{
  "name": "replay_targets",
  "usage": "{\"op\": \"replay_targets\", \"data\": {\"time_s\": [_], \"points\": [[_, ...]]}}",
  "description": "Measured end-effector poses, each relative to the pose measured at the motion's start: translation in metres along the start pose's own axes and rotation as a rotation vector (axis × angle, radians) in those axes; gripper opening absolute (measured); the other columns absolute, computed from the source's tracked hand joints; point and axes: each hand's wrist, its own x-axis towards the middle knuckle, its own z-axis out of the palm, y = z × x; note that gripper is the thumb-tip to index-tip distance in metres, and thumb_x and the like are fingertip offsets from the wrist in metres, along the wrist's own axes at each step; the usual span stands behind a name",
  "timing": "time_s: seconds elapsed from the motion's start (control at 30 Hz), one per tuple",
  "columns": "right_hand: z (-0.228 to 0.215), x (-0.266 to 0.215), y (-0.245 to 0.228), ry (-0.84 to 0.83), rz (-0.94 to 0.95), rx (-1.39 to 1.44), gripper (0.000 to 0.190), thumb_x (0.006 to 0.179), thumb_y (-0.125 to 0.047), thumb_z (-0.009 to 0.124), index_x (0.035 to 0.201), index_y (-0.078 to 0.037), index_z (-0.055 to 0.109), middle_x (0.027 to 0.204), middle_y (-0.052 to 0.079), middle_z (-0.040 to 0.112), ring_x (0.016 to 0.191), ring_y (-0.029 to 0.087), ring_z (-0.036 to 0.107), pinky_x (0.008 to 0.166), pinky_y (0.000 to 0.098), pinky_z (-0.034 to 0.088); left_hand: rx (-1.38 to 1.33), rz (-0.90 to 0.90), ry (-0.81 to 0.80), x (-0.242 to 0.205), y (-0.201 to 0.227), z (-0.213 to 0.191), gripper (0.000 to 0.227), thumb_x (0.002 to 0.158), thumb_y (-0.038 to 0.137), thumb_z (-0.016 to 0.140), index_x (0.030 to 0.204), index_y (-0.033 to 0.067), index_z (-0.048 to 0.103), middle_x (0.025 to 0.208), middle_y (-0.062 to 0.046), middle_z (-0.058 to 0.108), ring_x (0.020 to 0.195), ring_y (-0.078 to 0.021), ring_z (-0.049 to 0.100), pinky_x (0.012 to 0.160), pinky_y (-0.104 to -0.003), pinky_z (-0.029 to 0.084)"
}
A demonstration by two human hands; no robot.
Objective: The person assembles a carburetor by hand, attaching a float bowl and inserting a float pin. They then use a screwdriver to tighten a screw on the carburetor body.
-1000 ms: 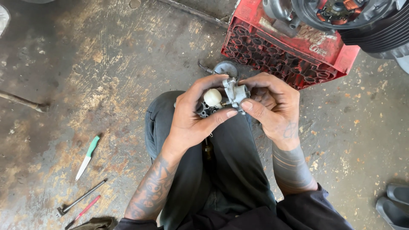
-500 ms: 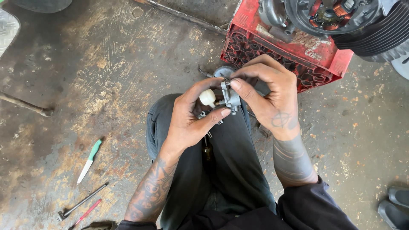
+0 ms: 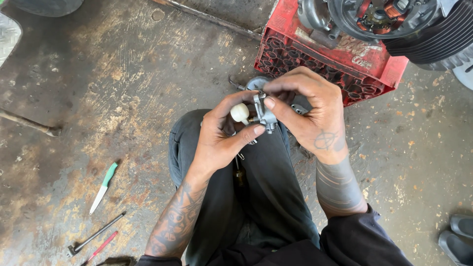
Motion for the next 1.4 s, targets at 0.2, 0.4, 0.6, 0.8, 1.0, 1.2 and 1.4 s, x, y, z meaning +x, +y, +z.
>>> {"op": "replay_targets", "data": {"time_s": [0.2,0.4,0.6,0.8,1.0,1.2,1.4], "points": [[-0.011,-0.015,0.022,0.008,0.068,0.074,0.016,0.098,-0.005,0.07,0.111,0.004,0.068,0.09,0.009,0.065,0.065,0.01,0.048,0.06,0.0219,0.036,-0.222,0.058,-0.013,0.001,-0.009,-0.012,0.054,0.092,0.006,0.076,0.141,0.0034,0.052,0.129,-0.015,0.067,0.115,-0.0219,0.068,0.106,-0.035,0.058],[0.002,-0.024,0.019,-0.064,0.067,0.116,0.036,0.079,-0.001,0.082,0.111,0.005,0.067,0.097,0.011,0.068,0.08,0.016,0.061,0.076,0.0257,0.051,-0.356,0.0,0.083,0.003,-0.016,-0.012,0.057,0.089,0.001,0.076,0.141,0.0004,0.052,0.13,-0.016,0.066,0.114,-0.0223,0.066,0.098,-0.033,0.058],[0.025,-0.03,0.025,0.182,-0.222,-0.286,0.05,0.075,-0.009,0.094,0.109,0.002,0.058,0.104,0.017,0.066,0.081,0.025,0.065,0.072,0.034,0.054,-0.542,-0.076,0.194,0.003,-0.02,-0.005,0.058,0.09,0.001,0.074,0.142,-0.0014,0.049,0.126,-0.017,0.063,0.109,-0.0237,0.066,0.092,-0.035,0.061],[0.029,-0.031,0.035,0.277,-0.375,-0.366,0.04,0.082,-0.005,0.09,0.11,0.001,0.062,0.105,0.017,0.067,0.082,0.029,0.066,0.073,0.0378,0.055,-0.487,-0.045,0.173,0.003,-0.016,0.003,0.053,0.093,-0.002,0.07,0.141,-0.002,0.048,0.127,-0.015,0.06,0.108,-0.0202,0.062,0.092,-0.031,0.058],[0.022,-0.032,0.03,0.179,-0.202,-0.168,0.037,0.081,0.001,0.089,0.109,0.004,0.064,0.105,0.017,0.068,0.082,0.022,0.067,0.074,0.031,0.056,-0.489,-0.067,0.157,0.005,-0.017,0.003,0.054,0.093,0.001,0.072,0.142,-0.0016,0.049,0.128,-0.017,0.06,0.111,-0.0227,0.065,0.098,-0.036,0.06],[0.006,-0.026,0.027,0.022,-0.186,-0.016,0.025,0.082,0.007,0.08,0.103,0.006,0.067,0.099,0.017,0.069,0.079,0.021,0.067,0.074,0.0291,0.055,-0.573,-0.088,0.111,0.004,-0.02,-0.003,0.055,0.094,0.0,0.071,0.144,-0.0024,0.048,0.124,-0.017,0.063,0.106,-0.0221,0.067,0.096,-0.034,0.059],[0.005,-0.031,0.031,0.173,-0.154,0.08,0.016,0.083,0.01,0.074,0.097,0.006,0.066,0.097,0.019,0.069,0.081,0.024,0.067,0.076,0.0305,0.055,-0.542,-0.034,0.069,0.006,-0.019,-0.006,0.056,0.091,0.002,0.069,0.143,-0.002,0.049,0.131,-0.019,0.064,0.117,-0.0242,0.064,0.103,-0.033,0.053]]}}
